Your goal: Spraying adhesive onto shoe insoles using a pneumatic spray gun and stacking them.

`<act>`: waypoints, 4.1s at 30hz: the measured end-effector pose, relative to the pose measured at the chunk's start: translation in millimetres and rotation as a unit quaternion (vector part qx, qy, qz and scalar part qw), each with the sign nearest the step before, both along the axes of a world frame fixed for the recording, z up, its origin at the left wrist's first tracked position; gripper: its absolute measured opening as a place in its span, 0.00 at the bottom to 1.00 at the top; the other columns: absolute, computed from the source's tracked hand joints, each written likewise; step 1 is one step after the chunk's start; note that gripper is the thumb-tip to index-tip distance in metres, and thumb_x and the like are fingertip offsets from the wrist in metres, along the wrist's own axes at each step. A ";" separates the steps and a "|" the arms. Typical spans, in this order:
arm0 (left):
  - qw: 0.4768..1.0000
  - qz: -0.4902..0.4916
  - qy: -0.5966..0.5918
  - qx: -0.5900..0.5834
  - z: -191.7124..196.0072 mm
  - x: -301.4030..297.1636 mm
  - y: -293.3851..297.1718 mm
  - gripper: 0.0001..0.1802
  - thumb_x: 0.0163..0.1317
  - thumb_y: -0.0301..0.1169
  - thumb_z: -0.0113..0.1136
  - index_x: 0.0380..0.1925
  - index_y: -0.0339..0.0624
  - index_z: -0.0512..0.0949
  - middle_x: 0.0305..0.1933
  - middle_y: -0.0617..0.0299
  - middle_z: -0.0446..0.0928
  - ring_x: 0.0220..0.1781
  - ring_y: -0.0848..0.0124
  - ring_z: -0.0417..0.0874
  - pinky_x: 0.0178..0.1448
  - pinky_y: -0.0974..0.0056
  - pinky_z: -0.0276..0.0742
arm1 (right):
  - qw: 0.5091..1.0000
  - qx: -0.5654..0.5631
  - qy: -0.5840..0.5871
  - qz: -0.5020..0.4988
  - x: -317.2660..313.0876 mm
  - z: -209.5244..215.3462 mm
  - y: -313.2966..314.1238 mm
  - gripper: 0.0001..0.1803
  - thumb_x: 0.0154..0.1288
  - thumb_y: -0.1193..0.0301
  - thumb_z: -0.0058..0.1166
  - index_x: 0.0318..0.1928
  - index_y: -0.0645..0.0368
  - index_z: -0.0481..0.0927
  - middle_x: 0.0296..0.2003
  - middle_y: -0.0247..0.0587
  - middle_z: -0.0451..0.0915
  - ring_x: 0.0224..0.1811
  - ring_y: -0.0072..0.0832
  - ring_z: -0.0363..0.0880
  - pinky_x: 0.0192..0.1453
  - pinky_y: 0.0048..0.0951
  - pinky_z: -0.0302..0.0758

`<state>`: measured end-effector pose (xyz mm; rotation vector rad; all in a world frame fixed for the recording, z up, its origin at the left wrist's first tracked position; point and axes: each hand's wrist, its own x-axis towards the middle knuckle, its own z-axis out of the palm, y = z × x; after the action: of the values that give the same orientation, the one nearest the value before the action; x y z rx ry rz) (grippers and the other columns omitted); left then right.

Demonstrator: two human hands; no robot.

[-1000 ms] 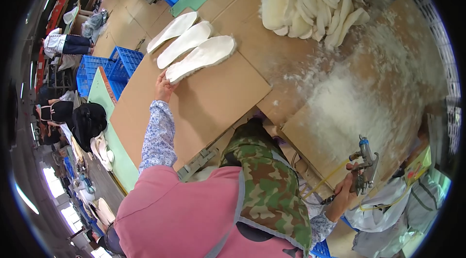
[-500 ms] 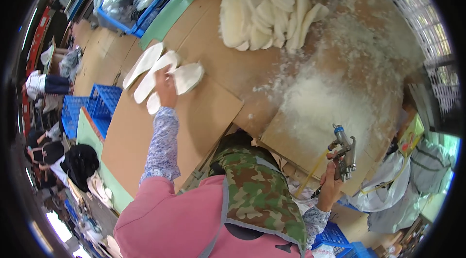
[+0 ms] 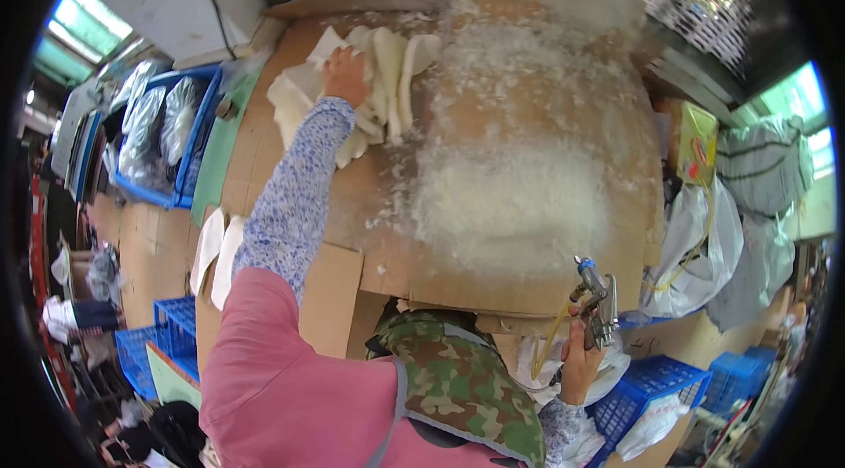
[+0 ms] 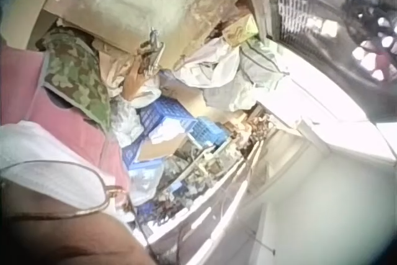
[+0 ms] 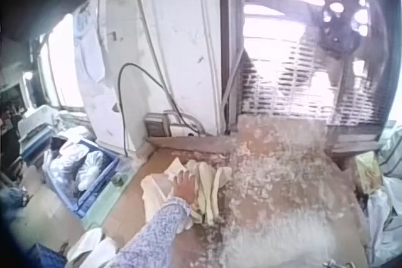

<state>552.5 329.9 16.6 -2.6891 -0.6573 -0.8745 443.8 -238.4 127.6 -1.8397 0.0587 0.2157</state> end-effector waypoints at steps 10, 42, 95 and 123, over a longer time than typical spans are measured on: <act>0.794 -0.095 0.052 -0.598 4.7 16.9 88.5 0.14 0.51 0.29 0.58 0.39 0.40 0.81 0.37 0.56 0.81 0.45 0.65 0.81 0.52 0.58 0.76 | 0.998 0.014 -0.017 -0.059 -2.4 0.1 -32.6 0.16 0.71 0.71 0.48 0.56 0.62 0.69 0.44 0.36 0.76 0.16 0.09 0.58 0.16 0.15 0.55; 0.702 -0.287 0.133 -0.638 -40.3 -28.5 -304.4 0.11 0.53 0.16 0.46 0.33 0.39 0.76 0.44 0.55 0.73 0.50 0.64 0.76 0.51 0.63 0.72 | 0.999 0.016 0.039 0.013 8.0 -18.1 -59.8 0.14 0.66 0.76 0.55 0.52 0.63 0.79 0.33 0.27 0.81 0.27 0.11 0.67 0.30 0.18 0.65; 0.776 -0.462 0.170 -0.395 -3.4 -47.8 -394.0 0.13 0.54 0.22 0.52 0.41 0.42 0.73 0.44 0.55 0.73 0.47 0.57 0.74 0.49 0.55 0.63 | 0.997 -0.051 -0.048 0.031 71.9 -33.7 -53.0 0.14 0.67 0.76 0.53 0.51 0.66 0.74 0.34 0.33 0.79 0.29 0.16 0.71 0.34 0.22 0.71; 0.878 -0.368 0.084 -0.294 -53.8 84.5 -370.4 0.04 0.58 0.27 0.54 0.30 0.38 0.76 0.34 0.55 0.78 0.36 0.58 0.80 0.38 0.56 0.73 | 0.998 0.042 0.045 -0.014 61.6 -38.5 -68.9 0.13 0.67 0.72 0.55 0.50 0.61 0.80 0.27 0.22 0.78 0.20 0.10 0.62 0.23 0.17 0.63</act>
<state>636.9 -40.5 -37.1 -3.6020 0.2376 -0.6188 505.4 -307.3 89.2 -1.7434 0.1360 0.2765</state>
